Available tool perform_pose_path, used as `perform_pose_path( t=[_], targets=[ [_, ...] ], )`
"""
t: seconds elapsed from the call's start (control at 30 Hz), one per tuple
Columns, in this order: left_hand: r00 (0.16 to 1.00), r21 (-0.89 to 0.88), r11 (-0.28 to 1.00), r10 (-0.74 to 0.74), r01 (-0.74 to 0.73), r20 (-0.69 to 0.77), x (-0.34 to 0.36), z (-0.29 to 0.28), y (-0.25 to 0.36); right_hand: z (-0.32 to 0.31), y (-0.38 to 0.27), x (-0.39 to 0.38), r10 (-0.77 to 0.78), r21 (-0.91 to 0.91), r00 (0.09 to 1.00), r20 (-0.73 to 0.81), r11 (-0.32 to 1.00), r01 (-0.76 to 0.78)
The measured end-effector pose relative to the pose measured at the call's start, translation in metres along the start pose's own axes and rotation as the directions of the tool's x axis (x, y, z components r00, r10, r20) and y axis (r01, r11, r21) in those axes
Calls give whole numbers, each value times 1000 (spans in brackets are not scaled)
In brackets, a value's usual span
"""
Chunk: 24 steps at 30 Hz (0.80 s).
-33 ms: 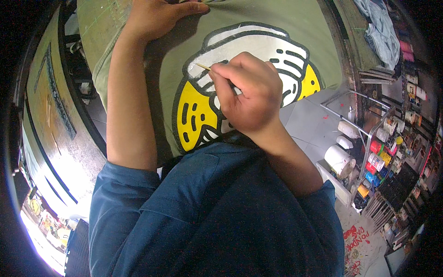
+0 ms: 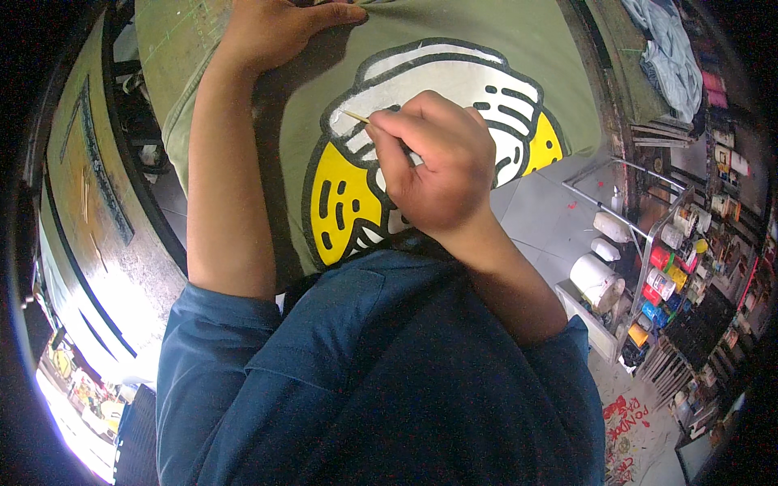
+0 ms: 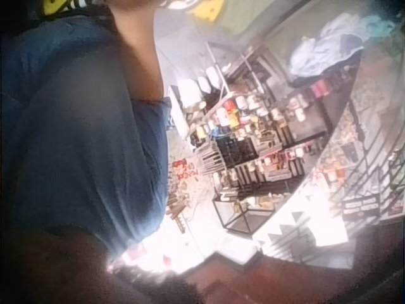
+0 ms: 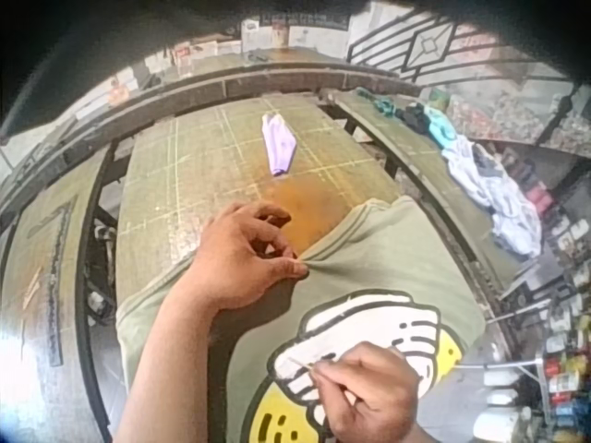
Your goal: The person walks through a cluttered workshop, picks up a small stick, and uses it to apply white paint to a skull graphic on a green t-shirt laid on a table. They repeatedly dip the stick into a white paint container and continue detailing the design.
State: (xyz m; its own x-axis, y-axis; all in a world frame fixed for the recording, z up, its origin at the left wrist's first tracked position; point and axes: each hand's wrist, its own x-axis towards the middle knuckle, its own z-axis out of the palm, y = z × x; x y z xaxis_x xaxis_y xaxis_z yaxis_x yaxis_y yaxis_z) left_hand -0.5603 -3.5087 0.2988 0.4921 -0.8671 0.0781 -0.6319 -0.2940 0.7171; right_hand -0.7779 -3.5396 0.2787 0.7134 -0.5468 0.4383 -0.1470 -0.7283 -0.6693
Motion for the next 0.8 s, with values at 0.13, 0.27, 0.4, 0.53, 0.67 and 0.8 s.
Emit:
perform_pose_path(
  t=[0.13,0.27,0.4,0.53,0.67,0.8],
  targets=[
    [1000,6,1000,13,-13,-14,0,0,-1,-1,-1,0,5,-20,1000,6,1000,-5],
    [1000,20,1000,23,-23,-18,5,-2,0,0,5,2,9,34,1000,-4,999,-9],
    [999,-9,1000,27,-27,-19,5,0,-3,-2,4,4,-17,30,999,37,999,16],
    [999,29,999,21,-20,-28,4,-1,-1,-5,5,5,-44,5,995,88,999,44],
    [999,8,1000,17,-17,-29,4,0,-3,-3,3,6,-25,1,998,59,1000,25],
    [999,-3,1000,27,-27,-19,4,-1,-2,0,5,3,11,33,1000,25,999,-12]
  ],
)
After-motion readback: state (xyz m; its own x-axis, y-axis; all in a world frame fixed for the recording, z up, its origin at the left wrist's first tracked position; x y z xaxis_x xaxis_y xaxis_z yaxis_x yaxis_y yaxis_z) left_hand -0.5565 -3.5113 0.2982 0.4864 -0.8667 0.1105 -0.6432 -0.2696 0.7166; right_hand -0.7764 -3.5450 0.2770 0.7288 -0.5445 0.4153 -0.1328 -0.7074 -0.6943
